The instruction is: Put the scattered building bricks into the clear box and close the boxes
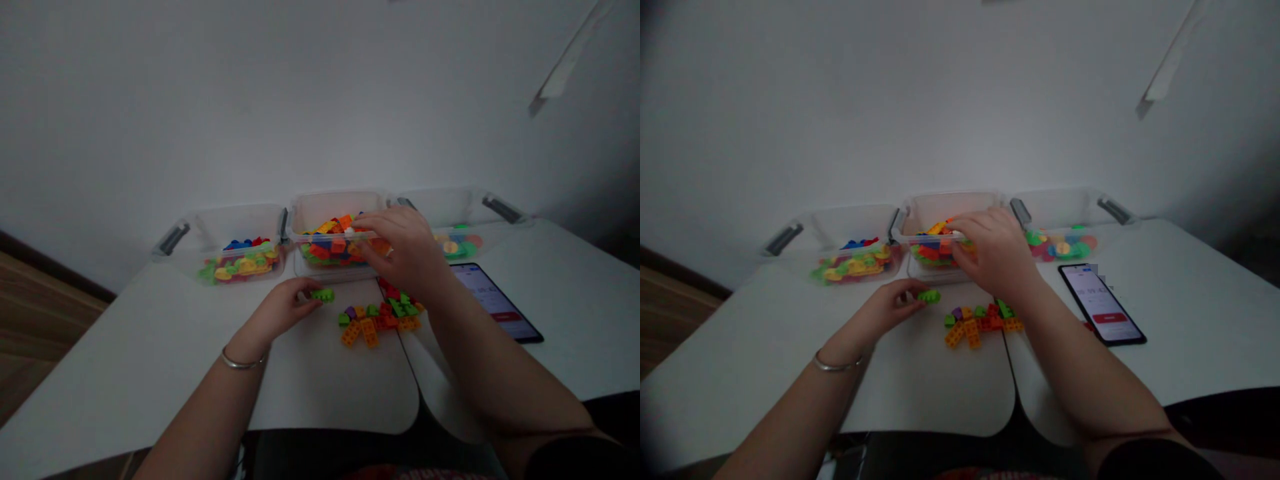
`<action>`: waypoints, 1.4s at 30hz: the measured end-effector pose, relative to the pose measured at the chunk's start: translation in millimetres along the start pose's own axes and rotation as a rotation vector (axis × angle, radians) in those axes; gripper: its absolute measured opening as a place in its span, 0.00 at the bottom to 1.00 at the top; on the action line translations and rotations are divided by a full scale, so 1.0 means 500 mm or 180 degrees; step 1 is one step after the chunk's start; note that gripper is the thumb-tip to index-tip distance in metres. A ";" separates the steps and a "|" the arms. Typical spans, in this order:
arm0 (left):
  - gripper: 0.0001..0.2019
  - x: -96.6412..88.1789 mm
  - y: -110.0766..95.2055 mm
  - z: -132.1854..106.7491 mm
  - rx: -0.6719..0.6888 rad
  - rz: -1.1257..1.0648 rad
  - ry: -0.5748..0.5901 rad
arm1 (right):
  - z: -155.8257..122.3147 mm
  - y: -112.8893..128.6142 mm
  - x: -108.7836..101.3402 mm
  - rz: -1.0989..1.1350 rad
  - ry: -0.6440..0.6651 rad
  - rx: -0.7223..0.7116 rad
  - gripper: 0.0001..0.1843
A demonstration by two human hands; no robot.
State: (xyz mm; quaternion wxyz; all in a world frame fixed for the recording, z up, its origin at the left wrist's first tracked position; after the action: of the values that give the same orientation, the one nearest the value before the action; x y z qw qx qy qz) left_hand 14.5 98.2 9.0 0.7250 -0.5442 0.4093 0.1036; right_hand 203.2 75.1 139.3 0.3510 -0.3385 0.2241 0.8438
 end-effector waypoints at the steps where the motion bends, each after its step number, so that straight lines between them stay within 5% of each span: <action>1: 0.11 -0.008 0.000 -0.001 -0.0039 -0.0098 -0.0132 | 0.000 0.009 0.003 0.0084 0.0039 -0.0040 0.12; 12: 0.21 0.003 0.027 0.015 -0.0193 -0.2247 -0.0382 | -0.017 0.075 0.111 0.0928 0.0961 -0.0517 0.12; 27: 0.23 0.024 0.041 0.014 -0.0435 -0.2385 -0.0078 | -0.033 0.066 0.187 0.1042 0.1534 -0.0310 0.10; 33: 0.24 0.016 0.043 0.015 -0.0227 -0.2300 -0.0132 | -0.020 0.055 0.142 0.1014 0.1429 -0.0361 0.07; 37: 0.21 0.014 0.042 0.007 -0.0196 -0.1989 -0.0106 | 0.003 0.010 0.059 0.0799 0.0777 -0.0138 0.07; 42: 0.16 0.017 0.026 0.000 -0.0065 -0.0573 0.0061 | 0.007 -0.066 -0.020 0.0302 0.0000 0.0413 0.09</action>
State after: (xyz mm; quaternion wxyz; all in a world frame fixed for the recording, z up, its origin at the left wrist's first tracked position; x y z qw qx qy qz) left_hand 12.0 100.6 -6.1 0.7218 -0.5872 0.3645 0.0369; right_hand 231.7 94.5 144.5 0.3318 -0.3041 0.2942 0.8431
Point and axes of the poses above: each hand's wrist, its own z-axis towards the middle knuckle, its own x-axis out of the palm, y = z × x, the point moved 8 cm from there along z, towards the middle knuckle, and after that the axes turned 5 degrees about y, right-handed, at the moved point
